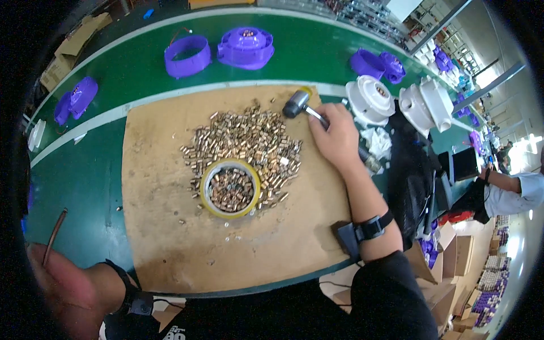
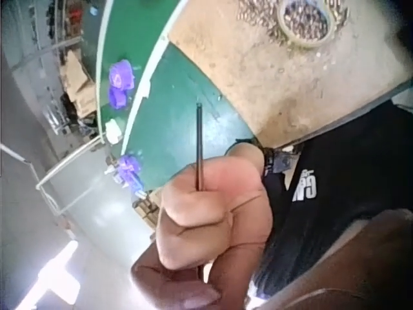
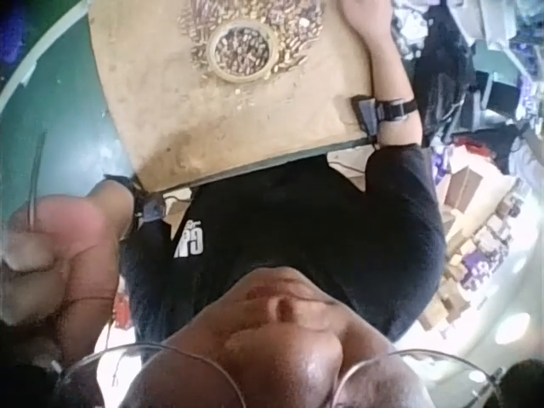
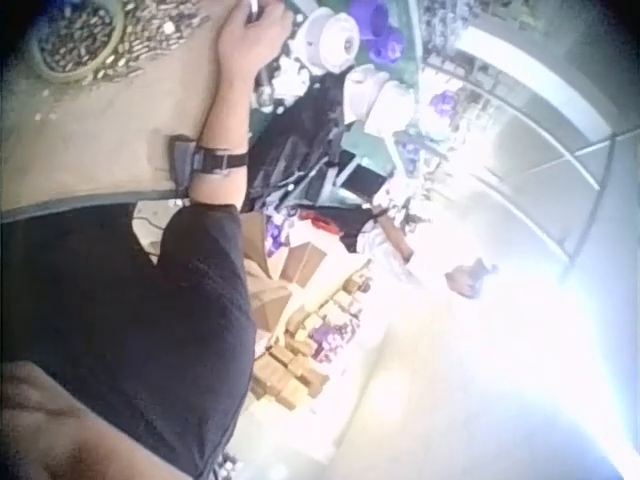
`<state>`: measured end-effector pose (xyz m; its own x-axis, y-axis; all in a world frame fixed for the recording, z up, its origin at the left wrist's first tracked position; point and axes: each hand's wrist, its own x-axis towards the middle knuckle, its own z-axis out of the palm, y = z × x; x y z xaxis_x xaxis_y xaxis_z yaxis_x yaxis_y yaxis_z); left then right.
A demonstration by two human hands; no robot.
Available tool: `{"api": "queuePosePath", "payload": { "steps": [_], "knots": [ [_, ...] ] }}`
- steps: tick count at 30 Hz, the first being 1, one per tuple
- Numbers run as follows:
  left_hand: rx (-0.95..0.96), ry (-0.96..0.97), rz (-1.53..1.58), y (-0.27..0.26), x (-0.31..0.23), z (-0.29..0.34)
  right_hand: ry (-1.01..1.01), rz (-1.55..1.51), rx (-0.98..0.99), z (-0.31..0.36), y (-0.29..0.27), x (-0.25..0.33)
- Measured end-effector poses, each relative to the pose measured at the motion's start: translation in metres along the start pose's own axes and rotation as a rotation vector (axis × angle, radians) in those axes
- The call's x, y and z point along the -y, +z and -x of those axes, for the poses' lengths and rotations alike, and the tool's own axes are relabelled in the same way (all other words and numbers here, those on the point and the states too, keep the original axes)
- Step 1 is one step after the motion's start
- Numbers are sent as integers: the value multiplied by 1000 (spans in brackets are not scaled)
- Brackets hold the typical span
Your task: Assembling small metal components into plastic housings using a metal rod and a hammer.
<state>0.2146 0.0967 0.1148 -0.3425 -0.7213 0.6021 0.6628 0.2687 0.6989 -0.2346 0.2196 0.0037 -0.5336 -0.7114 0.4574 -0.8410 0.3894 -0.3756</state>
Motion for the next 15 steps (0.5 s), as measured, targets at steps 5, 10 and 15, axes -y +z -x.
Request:
{"api": "queuePosePath", "payload": {
  "steps": [5, 10, 15],
  "knots": [
    [-57, 87, 31, -43, -17, 15, 18, 44, -14, 1, 1, 19],
    [-125, 172, -72, 11, -5, -47, 31, -59, 29, 0, -6, 26],
    [-149, -275, 119, 28, 79, -105, 38, -76, 18, 4, -10, 17]
  ]
}}
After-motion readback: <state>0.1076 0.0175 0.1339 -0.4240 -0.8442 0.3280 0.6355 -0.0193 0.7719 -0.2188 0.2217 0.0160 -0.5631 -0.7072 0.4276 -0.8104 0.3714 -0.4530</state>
